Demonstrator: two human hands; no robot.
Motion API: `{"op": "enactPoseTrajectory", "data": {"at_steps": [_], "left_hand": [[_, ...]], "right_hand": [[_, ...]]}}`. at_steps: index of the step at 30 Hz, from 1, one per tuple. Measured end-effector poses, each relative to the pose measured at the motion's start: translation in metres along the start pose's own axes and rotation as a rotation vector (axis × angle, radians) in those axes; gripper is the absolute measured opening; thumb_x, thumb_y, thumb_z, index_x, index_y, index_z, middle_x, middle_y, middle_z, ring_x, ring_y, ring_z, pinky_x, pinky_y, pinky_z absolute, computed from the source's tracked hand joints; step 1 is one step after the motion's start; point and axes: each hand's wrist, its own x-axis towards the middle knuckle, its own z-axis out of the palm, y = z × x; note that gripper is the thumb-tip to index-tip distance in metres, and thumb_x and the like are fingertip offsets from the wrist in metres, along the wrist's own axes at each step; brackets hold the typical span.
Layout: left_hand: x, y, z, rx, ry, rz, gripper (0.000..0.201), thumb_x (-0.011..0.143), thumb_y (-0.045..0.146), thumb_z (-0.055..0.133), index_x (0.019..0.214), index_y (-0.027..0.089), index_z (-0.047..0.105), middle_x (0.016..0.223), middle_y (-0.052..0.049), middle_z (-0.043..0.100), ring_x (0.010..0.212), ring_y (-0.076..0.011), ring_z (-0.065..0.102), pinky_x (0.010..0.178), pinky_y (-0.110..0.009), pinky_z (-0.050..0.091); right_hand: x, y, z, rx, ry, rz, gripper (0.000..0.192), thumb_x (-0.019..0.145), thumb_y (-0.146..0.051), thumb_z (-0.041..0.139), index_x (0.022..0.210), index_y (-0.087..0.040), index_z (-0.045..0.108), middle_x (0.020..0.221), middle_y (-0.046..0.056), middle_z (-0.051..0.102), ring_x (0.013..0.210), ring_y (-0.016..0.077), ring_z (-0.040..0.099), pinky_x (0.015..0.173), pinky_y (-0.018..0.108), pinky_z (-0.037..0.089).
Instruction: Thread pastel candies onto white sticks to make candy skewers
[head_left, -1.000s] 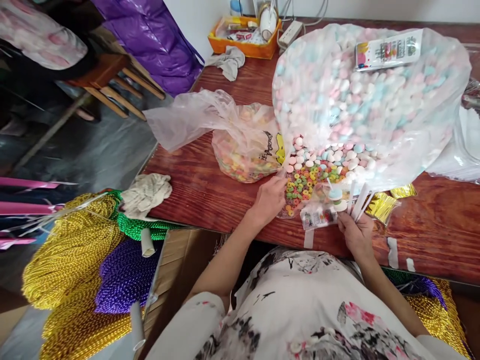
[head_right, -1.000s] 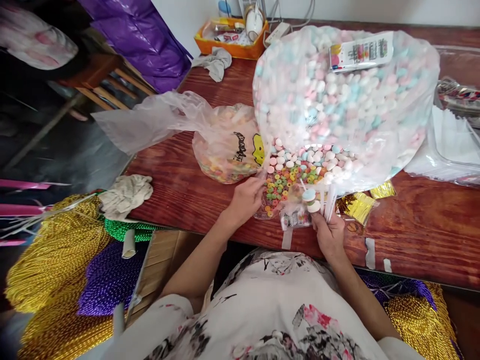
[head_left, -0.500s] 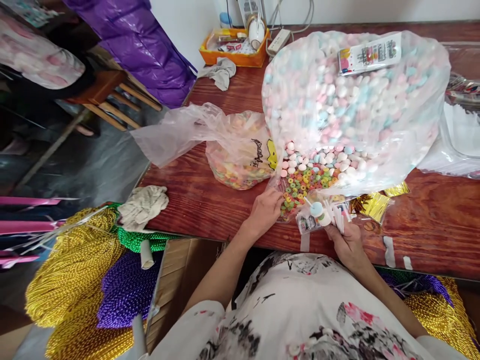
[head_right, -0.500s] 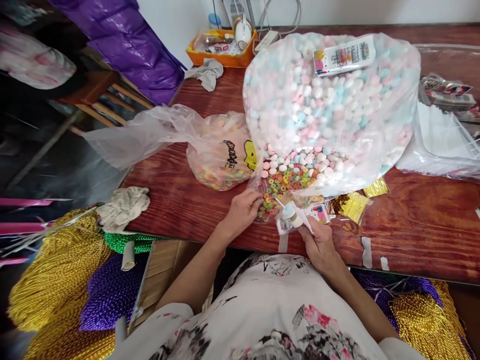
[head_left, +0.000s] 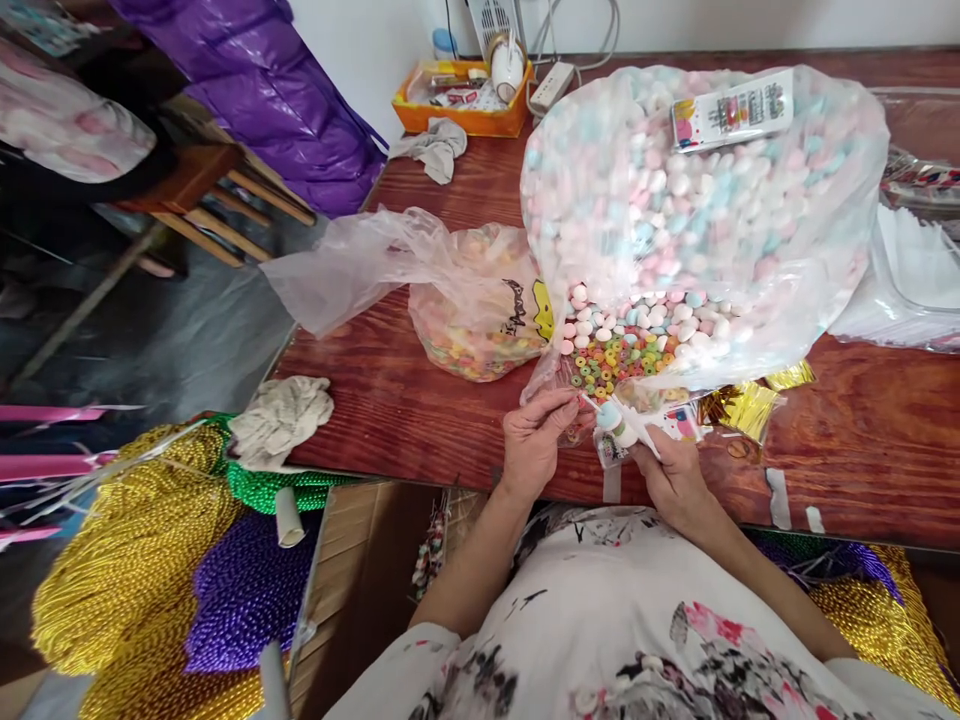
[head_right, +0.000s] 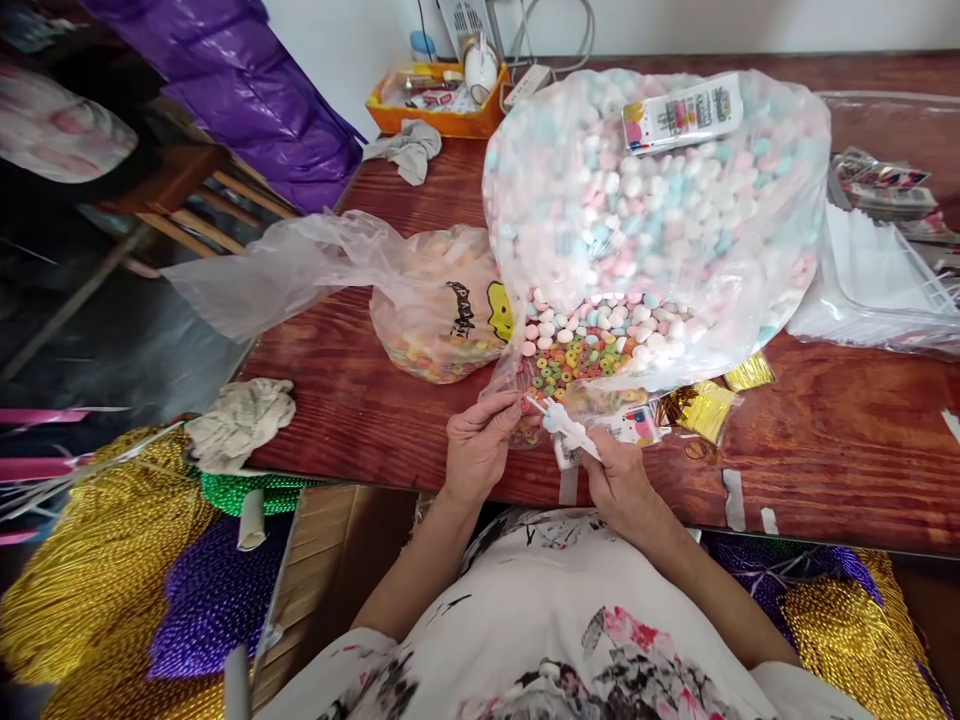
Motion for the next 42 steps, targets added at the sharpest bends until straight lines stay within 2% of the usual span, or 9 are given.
{"op": "enactPoseTrajectory", "data": {"at_steps": [5,8,12,18,22,26,32,37,42], "left_hand": [[0.002,-0.006,0.000,-0.026,0.044,0.042,0.024,0.062,0.033,0.092,0.080,0.021,0.082,0.091,-0.003,0.078,0.071,-0.0159,0.074,0.067,-0.030,0.066],[0.003,-0.006,0.000,-0.023,0.043,0.062,0.021,0.063,0.030,0.092,0.079,0.022,0.082,0.092,-0.004,0.078,0.079,-0.0163,0.074,0.075,-0.030,0.064],[0.002,-0.007,-0.004,-0.012,-0.037,0.102,0.017,0.066,0.026,0.090,0.080,0.024,0.082,0.096,-0.004,0.079,0.086,-0.0175,0.075,0.084,-0.034,0.063],[0.000,-0.005,-0.012,0.254,-0.176,0.366,0.010,0.082,0.022,0.078,0.090,0.027,0.082,0.101,-0.004,0.080,0.098,-0.0202,0.075,0.093,-0.039,0.061],[-0.001,-0.009,-0.017,0.280,-0.188,0.368,0.015,0.085,0.021,0.075,0.098,0.028,0.081,0.102,-0.004,0.080,0.100,-0.0209,0.075,0.097,-0.039,0.060],[0.001,-0.013,-0.020,0.206,-0.183,0.311,0.022,0.079,0.021,0.081,0.101,0.028,0.080,0.100,-0.003,0.080,0.095,-0.0217,0.077,0.092,-0.038,0.063],[-0.002,-0.003,-0.019,0.256,-0.206,0.404,0.026,0.074,0.016,0.084,0.097,0.029,0.081,0.096,-0.002,0.081,0.088,-0.0208,0.077,0.085,-0.036,0.064],[-0.004,-0.004,-0.024,0.337,-0.190,0.360,0.018,0.073,0.022,0.085,0.090,0.024,0.081,0.087,-0.003,0.080,0.081,-0.0194,0.075,0.079,-0.033,0.061],[0.015,-0.007,-0.036,0.695,-0.080,0.538,0.010,0.082,0.025,0.076,0.090,0.022,0.079,0.087,-0.005,0.076,0.080,-0.0179,0.069,0.078,-0.031,0.057]], "right_hand": [[-0.007,-0.002,-0.003,0.028,0.026,-0.038,0.018,0.101,-0.021,0.044,0.087,-0.021,0.056,0.070,-0.001,0.051,0.060,0.0147,0.044,0.060,0.027,0.037],[-0.010,-0.004,-0.002,0.009,0.005,-0.087,0.016,0.101,-0.018,0.043,0.090,-0.022,0.056,0.070,-0.001,0.051,0.060,0.0148,0.045,0.059,0.027,0.036],[-0.011,-0.002,0.000,-0.038,-0.022,-0.080,0.017,0.100,-0.017,0.043,0.086,-0.022,0.052,0.066,-0.002,0.049,0.057,0.0145,0.044,0.057,0.027,0.034],[-0.011,0.003,-0.002,-0.122,-0.058,-0.016,0.017,0.099,-0.018,0.043,0.083,-0.023,0.048,0.065,-0.003,0.049,0.056,0.0151,0.043,0.057,0.027,0.034],[-0.012,0.002,-0.006,-0.176,-0.059,-0.031,0.016,0.099,-0.017,0.042,0.086,-0.023,0.050,0.069,0.000,0.054,0.059,0.0164,0.048,0.058,0.028,0.035],[-0.013,0.004,-0.005,-0.112,-0.079,-0.103,0.017,0.099,-0.016,0.042,0.089,-0.021,0.055,0.069,0.000,0.054,0.059,0.0158,0.048,0.059,0.028,0.035],[-0.011,0.016,-0.002,0.033,-0.057,-0.149,0.019,0.102,-0.022,0.047,0.086,-0.021,0.057,0.067,-0.002,0.053,0.058,0.0137,0.047,0.057,0.027,0.035],[-0.013,0.026,-0.008,-0.109,-0.115,-0.267,0.019,0.101,-0.022,0.043,0.089,-0.021,0.058,0.068,0.000,0.059,0.057,0.0159,0.052,0.056,0.029,0.036],[-0.013,0.028,-0.017,-0.338,-0.040,-0.112,0.021,0.099,-0.018,0.043,0.084,-0.021,0.056,0.066,0.002,0.061,0.058,0.0181,0.054,0.055,0.029,0.036]]}}
